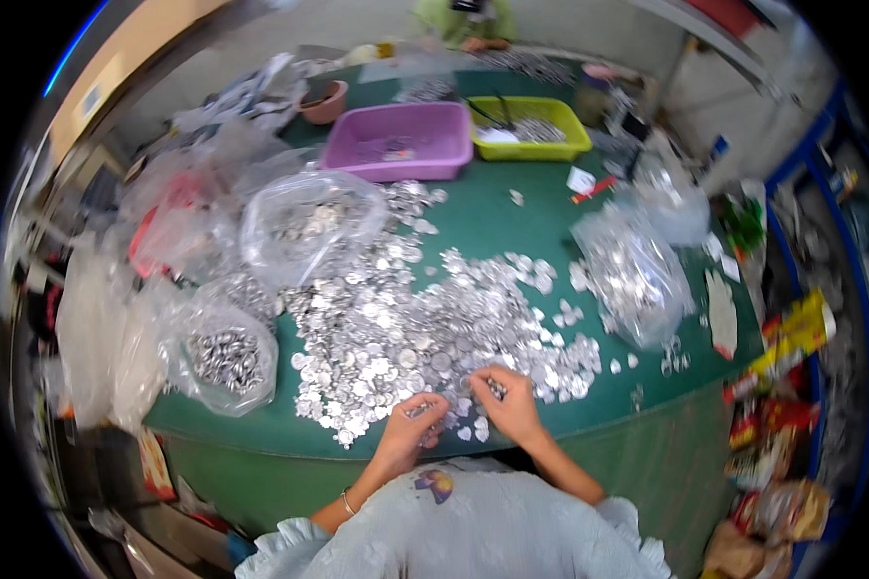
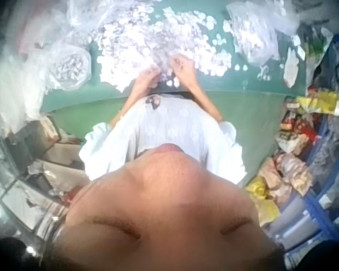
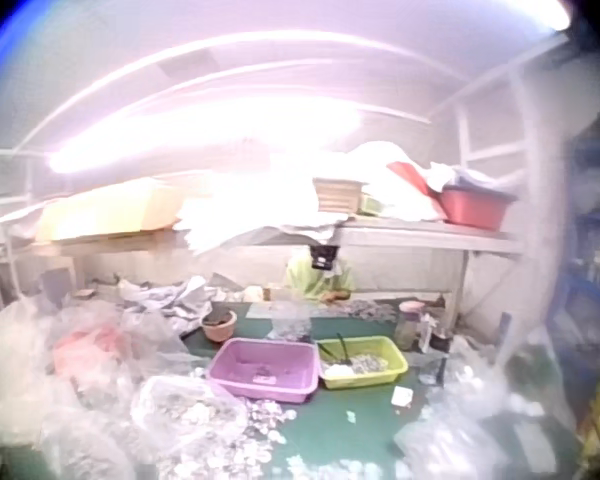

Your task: The person sorts a large pile of silver sequins on a green table by hand. They pick up handfuls of sequins, separate them, and place them into clear plastic bags and colored trays. The process involves repetitive picking, sifting, and bagging of the small metallic items.

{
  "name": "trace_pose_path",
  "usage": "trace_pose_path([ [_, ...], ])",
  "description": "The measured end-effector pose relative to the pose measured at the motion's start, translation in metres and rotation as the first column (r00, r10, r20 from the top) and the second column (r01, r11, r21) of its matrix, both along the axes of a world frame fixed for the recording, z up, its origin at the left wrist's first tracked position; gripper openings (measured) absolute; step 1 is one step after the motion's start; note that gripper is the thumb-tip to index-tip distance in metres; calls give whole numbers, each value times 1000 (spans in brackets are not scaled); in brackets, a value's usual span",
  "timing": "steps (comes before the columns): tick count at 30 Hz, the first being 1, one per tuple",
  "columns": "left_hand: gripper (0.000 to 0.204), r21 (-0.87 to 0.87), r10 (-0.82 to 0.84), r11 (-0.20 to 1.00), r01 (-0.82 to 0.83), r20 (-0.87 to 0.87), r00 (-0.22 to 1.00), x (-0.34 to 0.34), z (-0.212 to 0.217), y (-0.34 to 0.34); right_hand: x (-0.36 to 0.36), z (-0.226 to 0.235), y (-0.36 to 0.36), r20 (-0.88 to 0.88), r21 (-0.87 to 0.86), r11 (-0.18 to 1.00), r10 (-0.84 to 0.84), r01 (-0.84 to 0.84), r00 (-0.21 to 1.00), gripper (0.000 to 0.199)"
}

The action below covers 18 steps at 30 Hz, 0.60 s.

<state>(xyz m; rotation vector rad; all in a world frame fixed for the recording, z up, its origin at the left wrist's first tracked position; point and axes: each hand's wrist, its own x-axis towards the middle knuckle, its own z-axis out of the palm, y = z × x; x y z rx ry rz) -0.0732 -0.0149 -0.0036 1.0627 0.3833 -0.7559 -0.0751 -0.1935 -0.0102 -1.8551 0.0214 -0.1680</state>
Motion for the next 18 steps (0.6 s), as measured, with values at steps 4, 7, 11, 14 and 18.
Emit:
trace_pose_path([
  [4, 10, -30, -7, 1000, 7, 6, 1000, -1, -1, -3, -12, -11, -40, 9, -24, 981, -192, 192, 981, 11],
  [7, 10, -12, -29, 1000, 29, 25, 999, 1, -4, -7, -33, -5, -79, 70, -54, 903, -423, 427, 904, 11],
  [11, 9, -42, -61, 997, 63, 52, 997, 2, -11, -11, -70, -2, -136, -32, 151, 720, -681, 677, 731, 10],
  [14, 9, -22, -91, 995, 93, 70, 993, 4, -6, -20, -83, -10, -198, 123, 43, 573, -816, 819, 565, 14],
  [18, 10, 17, -127, 992, 126, 108, 986, 2, 0, -25, -82, -40, -305, 169, -90, 378, -906, 921, 388, 18],
])
